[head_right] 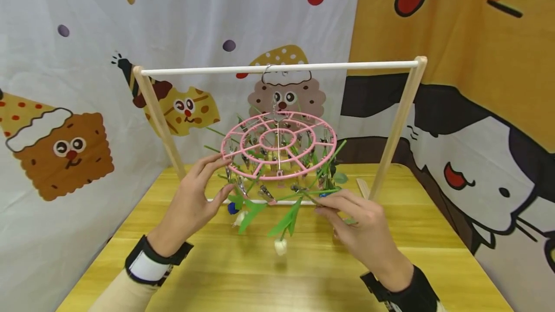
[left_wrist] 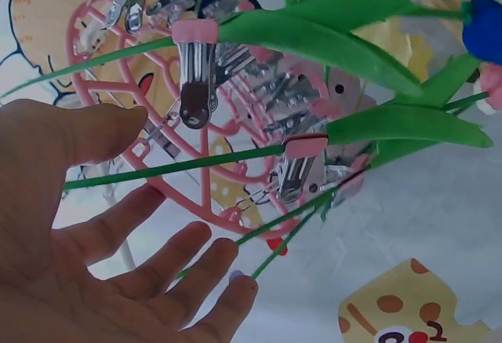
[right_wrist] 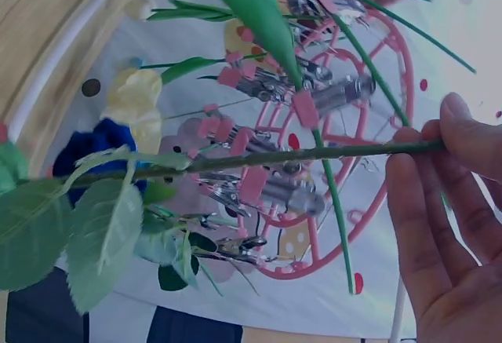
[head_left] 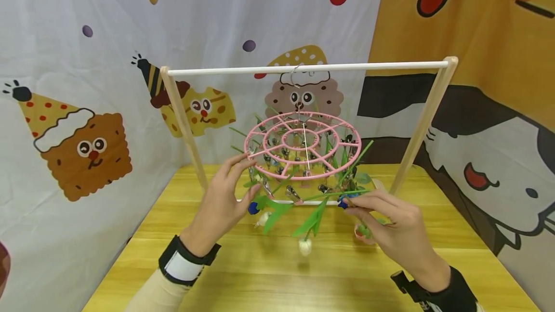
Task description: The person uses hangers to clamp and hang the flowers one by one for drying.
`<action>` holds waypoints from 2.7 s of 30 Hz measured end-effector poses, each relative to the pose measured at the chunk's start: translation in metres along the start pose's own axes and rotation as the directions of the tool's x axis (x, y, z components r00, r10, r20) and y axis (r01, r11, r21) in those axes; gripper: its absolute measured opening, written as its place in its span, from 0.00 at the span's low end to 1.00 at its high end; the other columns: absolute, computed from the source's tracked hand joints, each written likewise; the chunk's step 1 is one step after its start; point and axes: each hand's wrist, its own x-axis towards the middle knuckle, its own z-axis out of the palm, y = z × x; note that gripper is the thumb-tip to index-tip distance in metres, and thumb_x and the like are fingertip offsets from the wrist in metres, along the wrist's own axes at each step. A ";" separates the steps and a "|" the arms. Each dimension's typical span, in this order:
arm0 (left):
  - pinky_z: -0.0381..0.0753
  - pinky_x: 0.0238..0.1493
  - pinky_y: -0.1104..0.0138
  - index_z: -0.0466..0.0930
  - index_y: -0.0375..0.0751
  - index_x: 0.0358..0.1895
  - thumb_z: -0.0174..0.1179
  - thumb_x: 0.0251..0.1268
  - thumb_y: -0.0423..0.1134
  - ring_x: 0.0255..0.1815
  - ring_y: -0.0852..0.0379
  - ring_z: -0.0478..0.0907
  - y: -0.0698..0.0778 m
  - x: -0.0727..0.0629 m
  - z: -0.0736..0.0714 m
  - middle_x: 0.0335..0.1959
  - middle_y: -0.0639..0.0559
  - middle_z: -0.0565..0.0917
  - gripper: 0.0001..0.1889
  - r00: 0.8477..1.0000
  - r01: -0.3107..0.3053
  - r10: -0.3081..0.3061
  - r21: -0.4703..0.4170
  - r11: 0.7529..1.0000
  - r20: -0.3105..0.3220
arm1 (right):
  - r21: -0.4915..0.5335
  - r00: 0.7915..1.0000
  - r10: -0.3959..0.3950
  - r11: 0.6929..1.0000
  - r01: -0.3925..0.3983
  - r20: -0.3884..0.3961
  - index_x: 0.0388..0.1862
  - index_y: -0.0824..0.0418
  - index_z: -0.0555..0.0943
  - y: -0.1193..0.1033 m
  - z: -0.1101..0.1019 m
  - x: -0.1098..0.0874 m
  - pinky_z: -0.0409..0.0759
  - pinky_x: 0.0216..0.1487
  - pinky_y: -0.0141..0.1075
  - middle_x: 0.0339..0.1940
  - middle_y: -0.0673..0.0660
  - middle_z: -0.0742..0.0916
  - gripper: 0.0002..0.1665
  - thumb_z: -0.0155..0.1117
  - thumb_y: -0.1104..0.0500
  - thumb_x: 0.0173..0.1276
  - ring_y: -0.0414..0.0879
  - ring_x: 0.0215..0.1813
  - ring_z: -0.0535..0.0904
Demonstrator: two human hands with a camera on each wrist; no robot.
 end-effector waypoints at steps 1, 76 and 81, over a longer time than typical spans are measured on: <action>0.94 0.70 0.43 0.82 0.37 0.79 0.84 0.73 0.35 0.76 0.32 0.86 -0.001 0.000 -0.001 0.80 0.31 0.81 0.34 1.000 0.009 -0.009 0.000 1.000 0.002 | 0.024 1.000 -0.001 1.000 0.001 -0.014 0.50 0.59 0.97 0.000 0.000 0.000 0.88 0.52 0.17 0.42 0.58 0.98 0.21 0.72 0.44 0.87 0.31 0.48 0.94; 0.80 0.29 0.79 0.67 0.22 0.85 0.53 0.97 0.32 0.32 0.60 0.84 0.104 -0.024 0.066 0.48 0.39 0.89 0.25 0.975 0.137 -0.099 -0.193 0.972 0.198 | 0.440 0.889 0.457 0.806 -0.396 -0.037 0.54 0.75 0.88 -0.009 0.068 -0.004 0.98 0.48 0.37 0.48 0.48 0.97 0.14 0.73 0.83 0.74 0.43 0.44 0.97; 0.96 0.43 0.67 0.67 0.24 0.85 0.56 0.96 0.34 0.48 0.46 0.94 0.103 -0.016 0.069 0.57 0.34 0.90 0.26 0.989 0.121 -0.097 -0.220 0.968 0.116 | 0.436 0.888 0.459 0.804 -0.404 -0.023 0.56 0.76 0.87 -0.009 0.068 -0.004 0.98 0.46 0.39 0.46 0.49 0.97 0.14 0.73 0.82 0.75 0.48 0.42 0.98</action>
